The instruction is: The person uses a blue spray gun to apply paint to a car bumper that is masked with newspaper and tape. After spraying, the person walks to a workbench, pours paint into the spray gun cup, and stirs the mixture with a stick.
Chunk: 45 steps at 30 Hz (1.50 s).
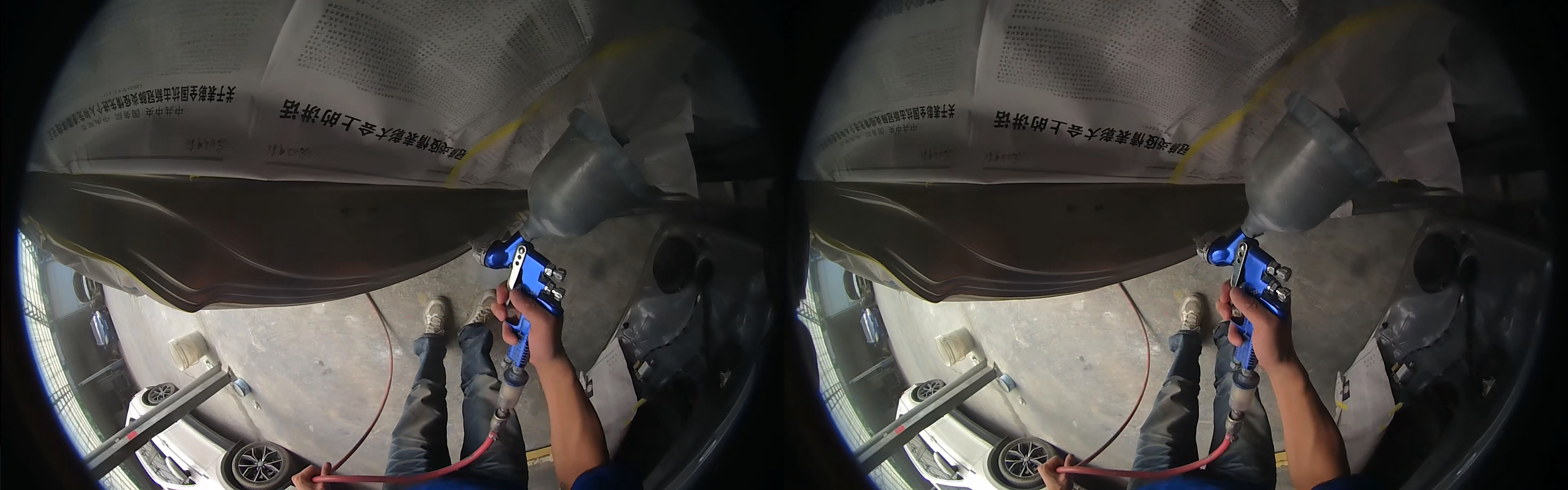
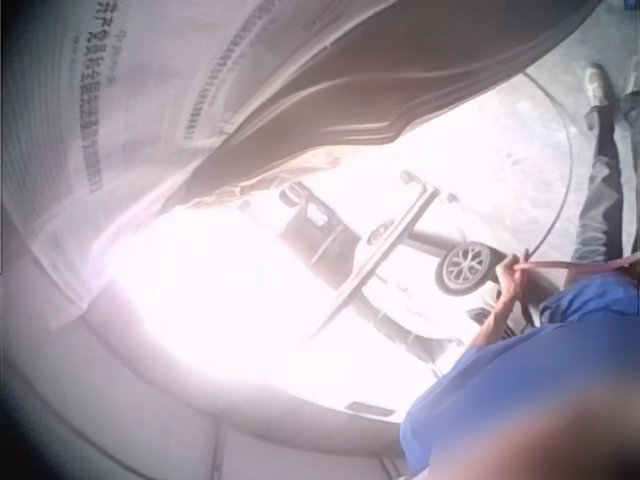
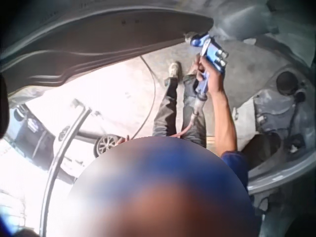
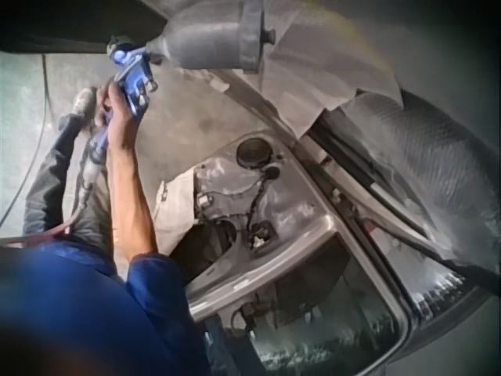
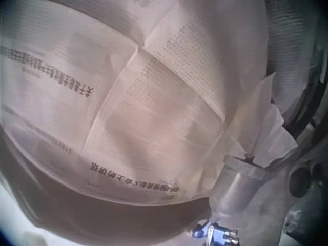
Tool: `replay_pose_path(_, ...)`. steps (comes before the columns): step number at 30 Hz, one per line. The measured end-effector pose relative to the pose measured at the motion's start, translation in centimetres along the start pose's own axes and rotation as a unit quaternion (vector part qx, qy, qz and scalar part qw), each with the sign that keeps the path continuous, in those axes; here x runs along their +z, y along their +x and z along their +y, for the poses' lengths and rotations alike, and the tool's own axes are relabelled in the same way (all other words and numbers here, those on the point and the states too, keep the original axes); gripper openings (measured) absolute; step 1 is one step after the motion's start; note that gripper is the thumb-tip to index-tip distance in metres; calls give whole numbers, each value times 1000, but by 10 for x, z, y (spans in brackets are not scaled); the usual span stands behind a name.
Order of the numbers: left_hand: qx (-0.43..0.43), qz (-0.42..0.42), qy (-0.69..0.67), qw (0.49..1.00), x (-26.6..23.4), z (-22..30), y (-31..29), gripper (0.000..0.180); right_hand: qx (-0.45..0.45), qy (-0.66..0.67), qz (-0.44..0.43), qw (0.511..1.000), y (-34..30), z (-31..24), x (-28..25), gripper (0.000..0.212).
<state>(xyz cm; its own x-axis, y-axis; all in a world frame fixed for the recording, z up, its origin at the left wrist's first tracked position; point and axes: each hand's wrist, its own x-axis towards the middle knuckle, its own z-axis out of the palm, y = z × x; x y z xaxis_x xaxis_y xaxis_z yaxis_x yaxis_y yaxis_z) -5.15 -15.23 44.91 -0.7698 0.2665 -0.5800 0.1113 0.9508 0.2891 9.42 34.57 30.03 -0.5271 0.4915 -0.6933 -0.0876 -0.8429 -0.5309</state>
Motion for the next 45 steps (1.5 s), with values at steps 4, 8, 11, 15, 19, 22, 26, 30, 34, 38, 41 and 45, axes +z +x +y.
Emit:
replay_pose_path(4, -18, 3, -32, 999, 19, -19, -3, 53, -4, -8, 54, 999, 17, 7, -30, 19)
replay_pose_path(8, -3, 2, -6, 1000, 29, -21, -5, 55, -18, -30, 99, 994, 34, 14, -57, 15)
replay_pose_path(11, 30, -12, -42, 999, 35, -21, -5, 54, -45, -52, 144, 987, 45, 21, -71, 14)
replay_pose_path(15, -33, -12, -2, 999, 37, -31, -7, 46, -79, -88, 191, 974, 49, 26, -72, 13)
replay_pose_path(19, -80, -7, -70, 994, 27, -46, -5, 35, -43, -56, 145, 987, 34, 20, -47, 12)
replay_pose_path(22, -19, -14, -38, 999, 10, -41, -5, 36, -10, -10, 68, 998, 13, 10, -17, 15)
replay_pose_path(26, -15, 15, -50, 999, -6, -13, -7, 40, 7, 18, -28, 999, -10, -1, 26, 20)
replay_pose_path(30, -29, 19, -17, 999, -30, 7, -12, 42, 4, 43, -101, 994, -28, -10, 66, 23)
replay_pose_path(34, -43, 45, -17, 998, -38, -4, -12, 38, 20, 67, -177, 982, -37, -20, 95, 27)
replay_pose_path(38, -53, 66, -13, 996, -37, -25, -14, 34, 12, 118, -261, 958, -33, -23, 109, 39)
replay_pose_path(41, -54, 78, 1, 996, -35, -43, -17, 31, -12, 97, -255, 962, -21, -19, 108, 39)
replay_pose_path(45, -93, 66, -18, 993, -34, -68, -16, 37, -17, 98, -189, 977, -11, -12, 96, 33)
